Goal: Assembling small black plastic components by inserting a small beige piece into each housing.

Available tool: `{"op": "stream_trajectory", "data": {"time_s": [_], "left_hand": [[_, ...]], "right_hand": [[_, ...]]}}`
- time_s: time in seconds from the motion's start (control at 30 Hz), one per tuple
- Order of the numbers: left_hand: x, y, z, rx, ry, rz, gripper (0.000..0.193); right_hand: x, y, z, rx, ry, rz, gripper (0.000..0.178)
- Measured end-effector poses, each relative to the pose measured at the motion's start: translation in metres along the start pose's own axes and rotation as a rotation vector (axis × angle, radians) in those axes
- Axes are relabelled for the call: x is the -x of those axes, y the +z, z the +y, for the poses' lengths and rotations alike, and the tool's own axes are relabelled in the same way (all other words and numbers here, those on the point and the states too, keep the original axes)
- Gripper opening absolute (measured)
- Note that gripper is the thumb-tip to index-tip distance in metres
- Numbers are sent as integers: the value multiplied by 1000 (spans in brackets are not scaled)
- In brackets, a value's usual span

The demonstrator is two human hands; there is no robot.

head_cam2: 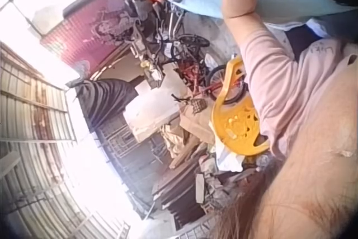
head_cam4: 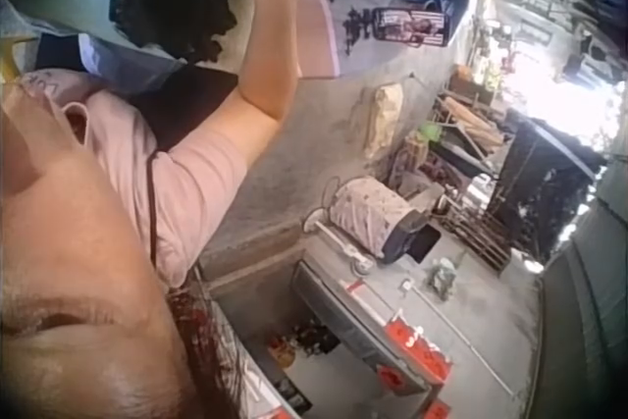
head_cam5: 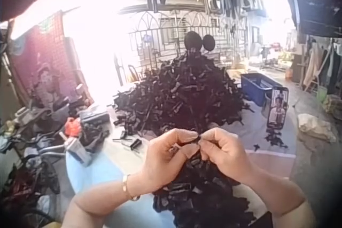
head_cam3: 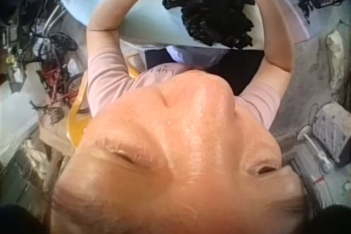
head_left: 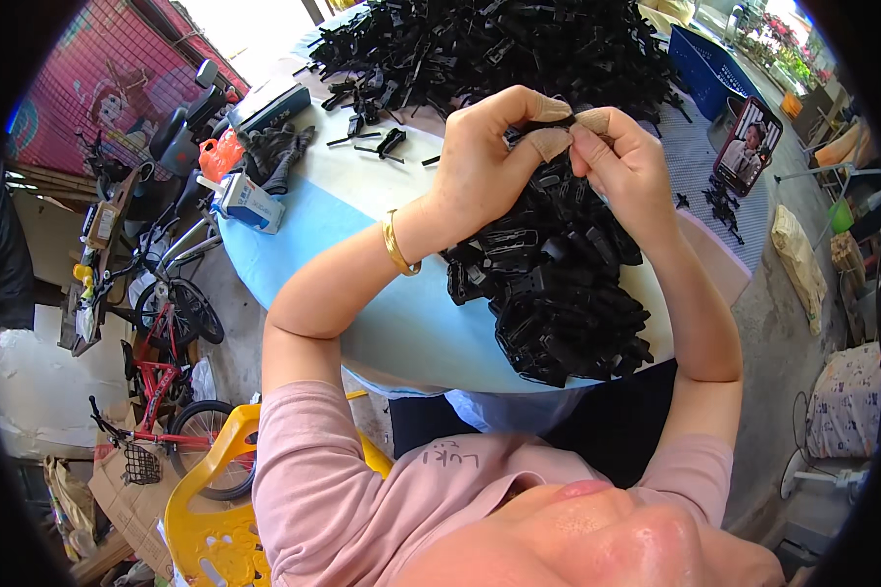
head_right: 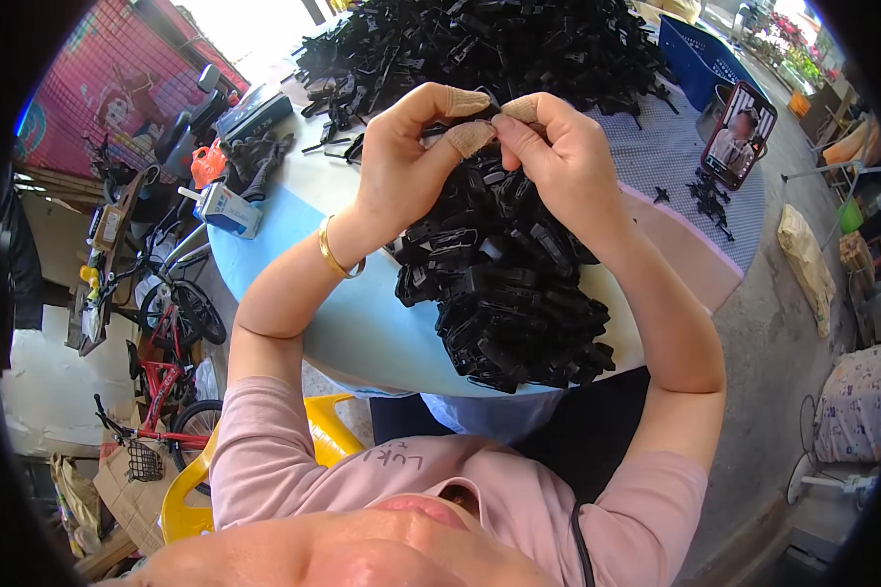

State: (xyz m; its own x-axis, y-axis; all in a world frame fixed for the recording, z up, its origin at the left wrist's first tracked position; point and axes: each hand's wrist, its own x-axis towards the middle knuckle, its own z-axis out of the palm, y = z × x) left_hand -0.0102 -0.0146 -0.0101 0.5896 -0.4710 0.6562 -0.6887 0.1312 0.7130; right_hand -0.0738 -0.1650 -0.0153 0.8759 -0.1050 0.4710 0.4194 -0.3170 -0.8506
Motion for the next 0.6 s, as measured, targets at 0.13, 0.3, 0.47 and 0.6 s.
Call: {"op": "stream_trajectory", "data": {"time_s": [0.13,0.3,0.47,0.6], "left_hand": [[1,-2,-2,-297,236,46,17],[-8,3,2,80,126,11,23],[-16,-12,8,782,-339,-19,24],[-14,-15,1,963,-423,-112,27]], "right_hand": [[0,4,-5,-194,168,-23,11],[-4,-1,3,-65,-158,11,11],[-6,-10,8,73,-310,68,23],[-4,-15,10,-31,-368,-15,33]]}}
